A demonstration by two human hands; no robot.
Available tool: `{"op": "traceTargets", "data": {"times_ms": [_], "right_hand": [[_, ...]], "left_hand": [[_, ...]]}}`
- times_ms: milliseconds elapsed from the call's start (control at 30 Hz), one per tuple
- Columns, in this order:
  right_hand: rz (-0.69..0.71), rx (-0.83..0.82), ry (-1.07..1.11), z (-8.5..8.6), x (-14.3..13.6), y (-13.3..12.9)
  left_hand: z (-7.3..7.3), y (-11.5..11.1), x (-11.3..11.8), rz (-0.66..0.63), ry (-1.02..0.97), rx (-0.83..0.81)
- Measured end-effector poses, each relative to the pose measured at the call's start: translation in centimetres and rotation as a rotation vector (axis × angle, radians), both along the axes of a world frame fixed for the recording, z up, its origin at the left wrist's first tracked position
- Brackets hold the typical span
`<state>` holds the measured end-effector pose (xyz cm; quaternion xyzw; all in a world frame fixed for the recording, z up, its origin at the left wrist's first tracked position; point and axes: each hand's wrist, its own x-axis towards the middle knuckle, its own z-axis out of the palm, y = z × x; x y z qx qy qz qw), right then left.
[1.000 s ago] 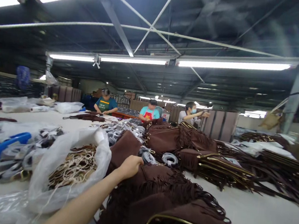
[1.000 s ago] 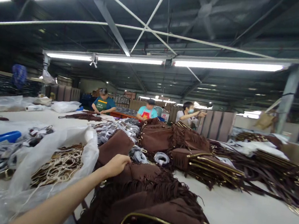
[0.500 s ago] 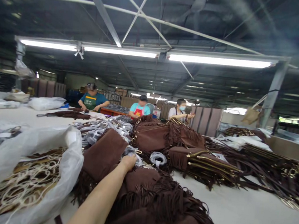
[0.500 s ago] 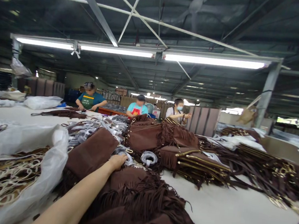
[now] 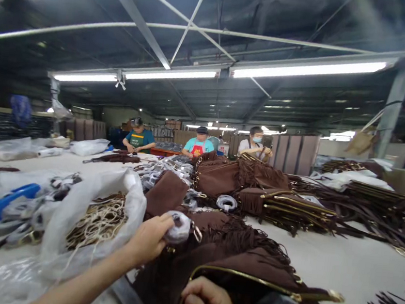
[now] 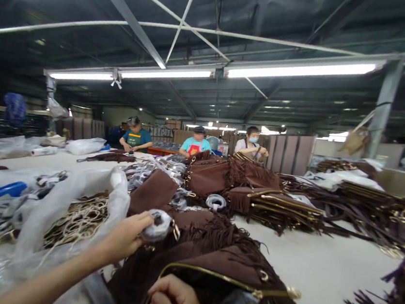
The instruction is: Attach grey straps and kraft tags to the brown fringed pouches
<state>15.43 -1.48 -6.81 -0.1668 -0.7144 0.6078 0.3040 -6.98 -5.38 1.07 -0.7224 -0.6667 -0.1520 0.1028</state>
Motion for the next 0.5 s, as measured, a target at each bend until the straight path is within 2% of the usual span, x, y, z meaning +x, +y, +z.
{"op": "traceTargets", "data": {"times_ms": [100, 167, 233, 333, 400, 500], "right_hand": [[-0.058, -0.005, 0.009, 0.9, 0.4, -1.0], [-0.081, 0.021, 0.016, 1.4, 0.7, -1.5], [-0.096, 0.056, 0.015, 1.7, 0.8, -1.8], [-0.100, 0.103, 0.011, 1.9, 1.0, -1.9], [-0.097, 0.112, 0.012, 1.9, 1.1, -1.9], [-0.098, 0.117, 0.017, 1.9, 1.2, -2.0]], "left_hand": [[-2.1, -4.8, 0.1, -0.141, 0.013, -0.197], [-2.4, -6.0, 0.5, -0.155, 0.010, -0.243], [-2.0, -5.8, 1.2, -0.072, -0.021, -0.173], [-1.4, -4.2, 2.7, 0.026, -0.038, -0.036], [-1.5, -2.8, 3.7, -0.008, -0.022, -0.077], [-2.6, -1.0, 4.5, -0.036, -0.004, -0.198]]}}
